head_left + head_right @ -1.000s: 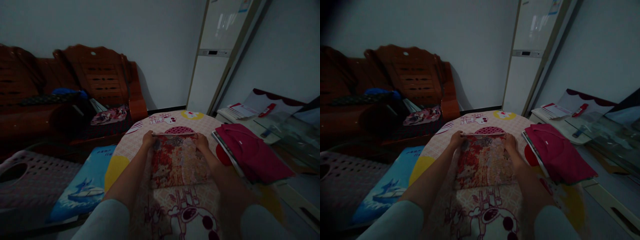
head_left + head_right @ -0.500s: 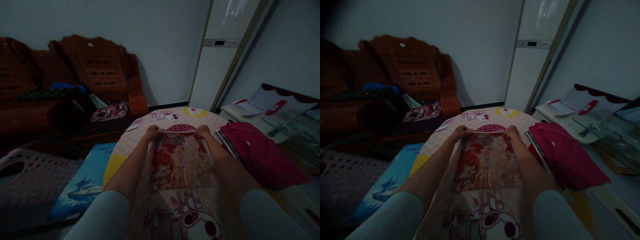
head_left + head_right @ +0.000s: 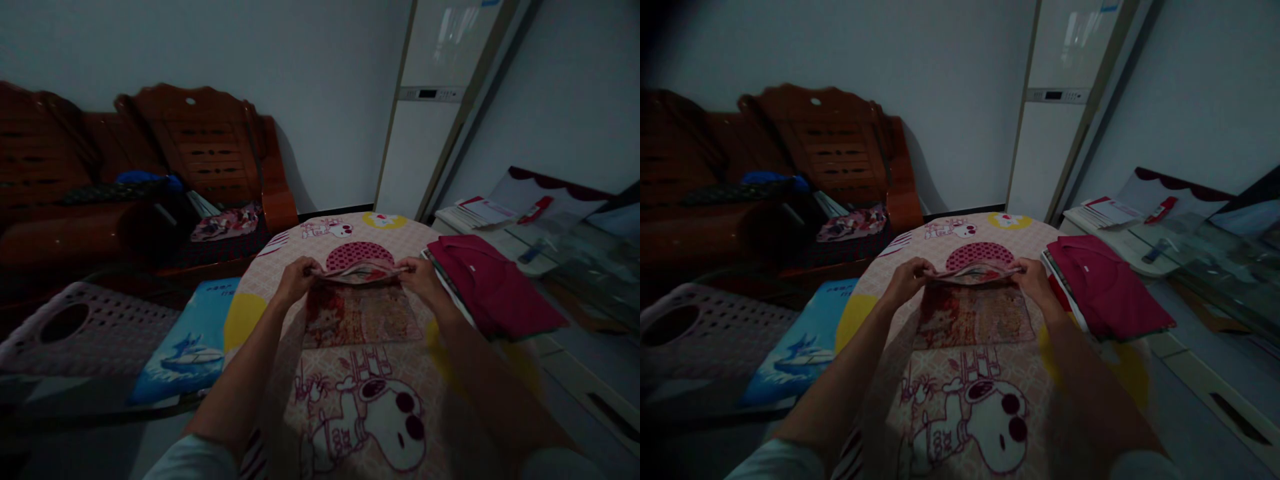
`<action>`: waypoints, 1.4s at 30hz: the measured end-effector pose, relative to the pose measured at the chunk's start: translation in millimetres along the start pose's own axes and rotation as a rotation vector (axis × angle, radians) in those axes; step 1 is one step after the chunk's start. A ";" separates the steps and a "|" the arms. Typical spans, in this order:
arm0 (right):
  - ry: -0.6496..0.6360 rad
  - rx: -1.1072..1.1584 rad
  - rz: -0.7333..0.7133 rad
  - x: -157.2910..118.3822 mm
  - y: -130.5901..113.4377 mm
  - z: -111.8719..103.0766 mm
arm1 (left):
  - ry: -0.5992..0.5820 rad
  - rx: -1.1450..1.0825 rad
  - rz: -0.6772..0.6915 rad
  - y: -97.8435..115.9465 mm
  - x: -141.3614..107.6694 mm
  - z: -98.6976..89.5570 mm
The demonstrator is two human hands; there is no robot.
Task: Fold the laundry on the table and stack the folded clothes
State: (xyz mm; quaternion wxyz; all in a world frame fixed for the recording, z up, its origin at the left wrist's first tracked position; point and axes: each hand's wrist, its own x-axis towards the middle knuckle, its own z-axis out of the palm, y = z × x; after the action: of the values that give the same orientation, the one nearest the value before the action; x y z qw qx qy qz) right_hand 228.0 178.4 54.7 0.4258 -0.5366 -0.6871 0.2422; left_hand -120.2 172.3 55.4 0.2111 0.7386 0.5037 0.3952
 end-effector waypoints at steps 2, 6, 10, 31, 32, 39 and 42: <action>-0.037 -0.072 -0.034 -35.6 2.1 1.4 | -0.005 0.075 0.049 3.4 -32.5 5.6; -0.035 -0.199 -0.056 -86.8 13.3 16.8 | -0.042 0.151 0.079 -3.7 -79.2 24.1; 0.037 -0.267 -0.132 -97.5 13.5 26.4 | -0.018 0.182 0.102 -8.5 -89.4 29.2; 0.115 -0.335 -0.246 -96.9 25.4 25.4 | -0.050 0.142 0.208 1.6 -97.2 33.4; 0.096 -0.339 -0.232 -99.5 26.2 25.6 | -0.056 0.139 0.192 3.9 -98.5 32.2; 0.193 -0.360 -0.213 -102.5 8.4 34.7 | 0.149 0.081 0.033 18.0 -87.0 26.3; 0.182 -0.422 -0.208 -101.3 0.4 43.1 | 0.105 0.059 0.017 22.6 -71.8 29.5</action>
State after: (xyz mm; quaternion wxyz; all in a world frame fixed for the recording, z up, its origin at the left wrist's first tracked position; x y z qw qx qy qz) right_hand 198.0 88.3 -1.0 0.3868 -0.5596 -0.7329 -0.0011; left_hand -96.6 100.3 27.2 0.1590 0.7270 0.5193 0.4202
